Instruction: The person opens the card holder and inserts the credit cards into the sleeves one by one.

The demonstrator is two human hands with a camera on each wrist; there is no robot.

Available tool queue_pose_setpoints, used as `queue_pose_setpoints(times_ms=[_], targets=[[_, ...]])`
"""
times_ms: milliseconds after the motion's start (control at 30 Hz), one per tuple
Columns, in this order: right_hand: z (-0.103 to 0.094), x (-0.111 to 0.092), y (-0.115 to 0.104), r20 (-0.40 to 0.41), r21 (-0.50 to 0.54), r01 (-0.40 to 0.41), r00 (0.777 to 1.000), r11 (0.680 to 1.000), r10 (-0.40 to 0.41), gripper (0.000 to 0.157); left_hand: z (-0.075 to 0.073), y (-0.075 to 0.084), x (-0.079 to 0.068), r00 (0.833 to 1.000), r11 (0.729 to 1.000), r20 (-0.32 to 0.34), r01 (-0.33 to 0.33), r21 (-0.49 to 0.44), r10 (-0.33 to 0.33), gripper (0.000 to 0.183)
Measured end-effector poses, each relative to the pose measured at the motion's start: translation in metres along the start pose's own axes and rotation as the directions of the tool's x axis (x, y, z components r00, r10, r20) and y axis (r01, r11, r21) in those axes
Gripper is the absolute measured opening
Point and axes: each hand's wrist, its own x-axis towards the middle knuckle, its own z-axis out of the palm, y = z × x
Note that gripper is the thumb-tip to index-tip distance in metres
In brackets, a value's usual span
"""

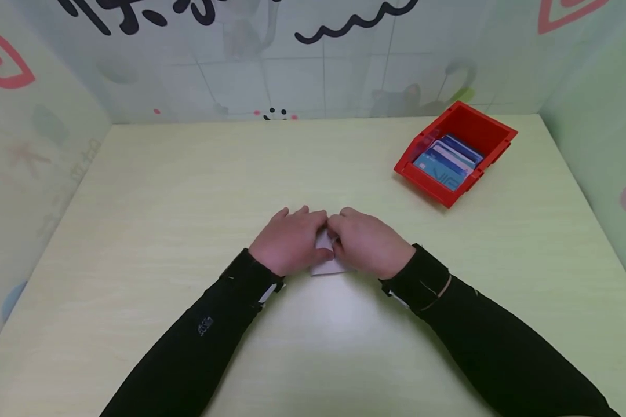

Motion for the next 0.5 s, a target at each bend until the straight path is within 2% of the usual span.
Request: queue_pose_setpoints(times_ms=[367,500], targets=[[-0.0037,-0.0002,0.0012,0.024,-0.013,0.022,0.999,1.0,-0.021,0.017,-0.0014,0.0012,-0.0001,1.0,1.0,0.008,-0.001,0.017,0.001,0.038],[-0.0028,0.0017,-0.0002,0.025,-0.01,0.011,1.0,1.0,-0.011,0.011,-0.002,0.0006,-0.0008,1.0,1.0,0.009,-0.001,0.007,0.001,0.035]])
